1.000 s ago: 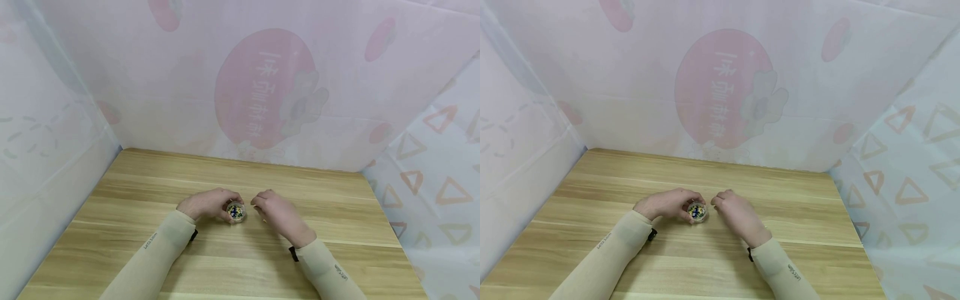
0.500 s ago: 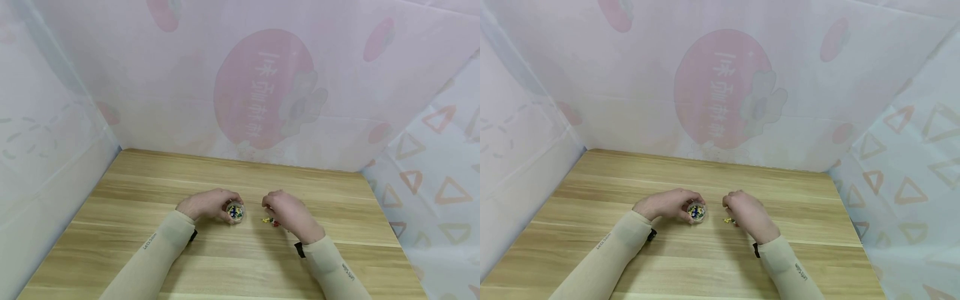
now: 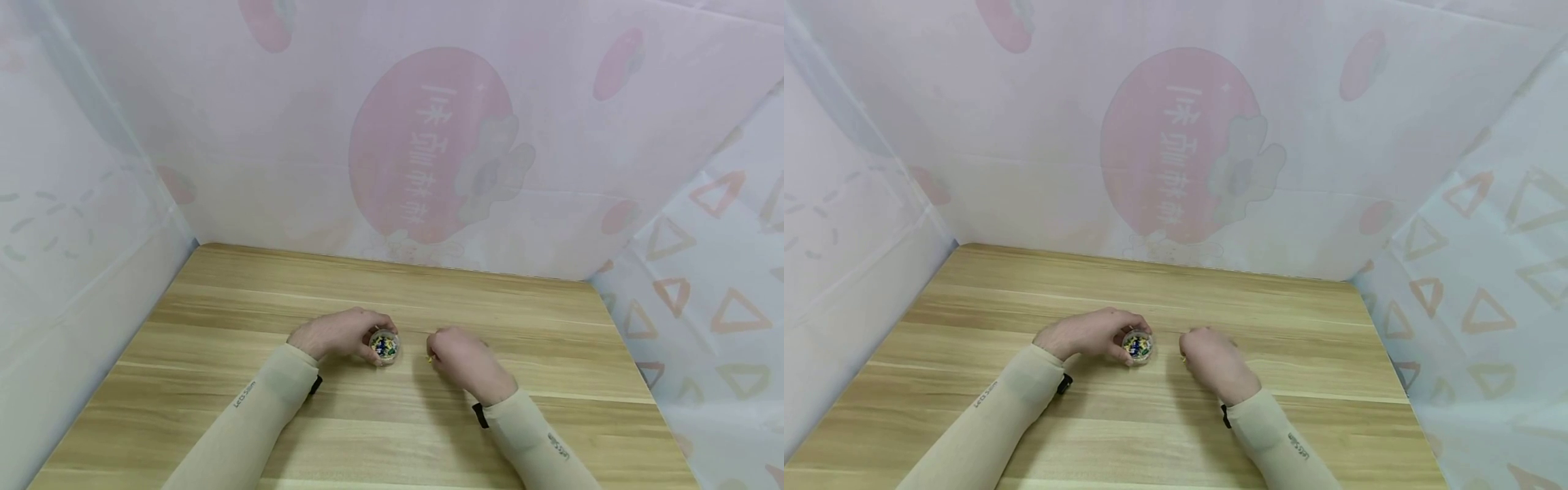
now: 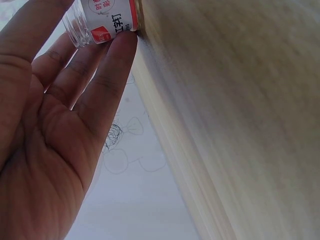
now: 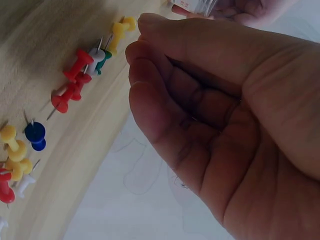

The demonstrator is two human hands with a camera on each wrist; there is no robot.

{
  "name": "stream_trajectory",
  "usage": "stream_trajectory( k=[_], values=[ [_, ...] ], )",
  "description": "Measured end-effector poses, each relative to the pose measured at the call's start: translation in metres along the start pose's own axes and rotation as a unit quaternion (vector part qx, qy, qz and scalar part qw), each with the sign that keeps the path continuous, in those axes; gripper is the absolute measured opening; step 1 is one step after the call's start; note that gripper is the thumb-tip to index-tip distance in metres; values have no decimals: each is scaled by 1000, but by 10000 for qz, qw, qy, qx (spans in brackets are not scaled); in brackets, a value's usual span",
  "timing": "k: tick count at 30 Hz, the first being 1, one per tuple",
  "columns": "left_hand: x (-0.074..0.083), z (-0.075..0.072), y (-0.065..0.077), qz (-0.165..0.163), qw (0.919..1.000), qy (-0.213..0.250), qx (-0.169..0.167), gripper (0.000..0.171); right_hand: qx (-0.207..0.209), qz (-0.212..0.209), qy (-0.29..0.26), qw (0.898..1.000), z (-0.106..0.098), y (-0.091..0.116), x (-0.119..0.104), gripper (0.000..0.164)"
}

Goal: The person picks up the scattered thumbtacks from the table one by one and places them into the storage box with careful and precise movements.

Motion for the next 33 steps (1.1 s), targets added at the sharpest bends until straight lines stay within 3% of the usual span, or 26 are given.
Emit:
stream_trajectory(
  k=[10, 24, 28, 33],
  values=[
    [-2, 1, 0, 18, 10000, 7, 13, 53, 11, 7, 132, 9999, 8, -1, -2, 24],
    [-1, 0, 0, -52, 10000, 48, 11, 53, -42, -7, 380, 9993, 9, -2, -10, 30],
    [-2, 0, 0, -19, 10000, 81, 14, 53, 244, -156, 420, 9987, 9, -3, -13, 26],
    [-3, 0, 0, 9, 9999, 152, 28, 52, 656, -466, 466, 9957, 6, -4, -16, 8]
  ],
)
Point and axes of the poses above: each hand's wrist, its own y-axis away from the middle knuckle, its own z-axis out of the palm, x = y × z, the point moved 1 cm from there along -y, towards the middle knuckle, and after that the axes turned 8 degrees about z, right-handed, at the moved point
